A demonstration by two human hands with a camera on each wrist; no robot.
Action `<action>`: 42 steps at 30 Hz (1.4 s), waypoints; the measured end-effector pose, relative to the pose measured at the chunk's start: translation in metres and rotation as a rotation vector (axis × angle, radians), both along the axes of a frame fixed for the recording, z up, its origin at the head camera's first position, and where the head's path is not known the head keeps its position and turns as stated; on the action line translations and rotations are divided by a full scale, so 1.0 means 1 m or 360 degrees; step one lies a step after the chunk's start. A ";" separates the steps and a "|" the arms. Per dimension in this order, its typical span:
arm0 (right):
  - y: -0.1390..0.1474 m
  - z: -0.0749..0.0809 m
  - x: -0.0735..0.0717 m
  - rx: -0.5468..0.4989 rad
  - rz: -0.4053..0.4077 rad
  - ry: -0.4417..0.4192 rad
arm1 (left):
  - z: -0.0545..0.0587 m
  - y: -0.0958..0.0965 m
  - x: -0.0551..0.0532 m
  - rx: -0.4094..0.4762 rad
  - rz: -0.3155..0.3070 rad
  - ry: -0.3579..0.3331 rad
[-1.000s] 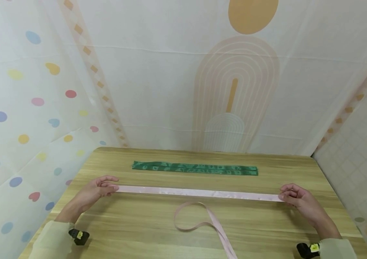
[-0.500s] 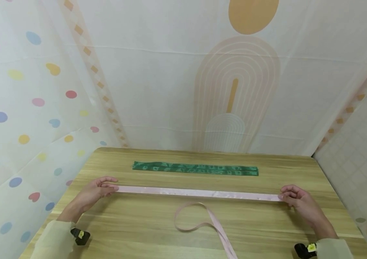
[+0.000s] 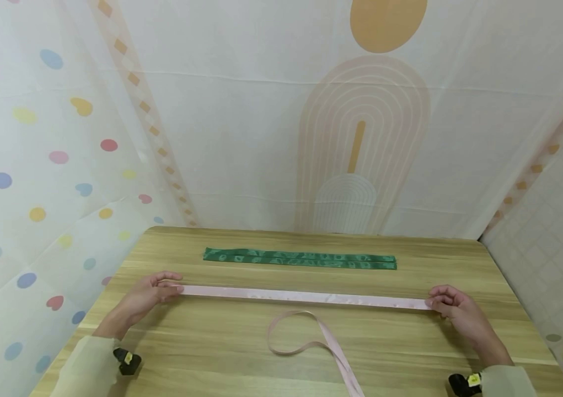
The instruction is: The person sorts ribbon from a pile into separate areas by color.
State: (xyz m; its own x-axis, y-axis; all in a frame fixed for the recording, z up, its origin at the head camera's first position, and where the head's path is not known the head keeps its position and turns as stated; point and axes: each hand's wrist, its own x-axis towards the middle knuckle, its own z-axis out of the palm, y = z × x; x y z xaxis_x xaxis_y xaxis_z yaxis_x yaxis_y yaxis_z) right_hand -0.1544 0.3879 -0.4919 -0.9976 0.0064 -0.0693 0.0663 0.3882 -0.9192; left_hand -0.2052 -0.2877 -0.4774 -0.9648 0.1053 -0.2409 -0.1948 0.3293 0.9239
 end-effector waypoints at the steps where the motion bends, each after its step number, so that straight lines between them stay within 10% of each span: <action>1: 0.000 -0.001 0.000 0.0009 -0.0003 0.0001 | -0.001 0.000 0.000 0.0001 0.0000 -0.0001; 42: -0.006 -0.002 -0.001 0.0034 -0.0024 -0.0204 | -0.010 0.001 -0.002 -0.0073 0.0000 -0.0023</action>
State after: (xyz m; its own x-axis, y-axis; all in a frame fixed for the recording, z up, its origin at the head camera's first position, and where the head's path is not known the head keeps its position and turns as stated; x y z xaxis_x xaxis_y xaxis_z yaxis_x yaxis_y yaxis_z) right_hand -0.1556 0.3822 -0.4934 -0.9803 0.0239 -0.1962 0.1889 0.4056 -0.8943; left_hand -0.2072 -0.2865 -0.4879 -0.9613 0.0936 -0.2593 -0.2079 0.3715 0.9049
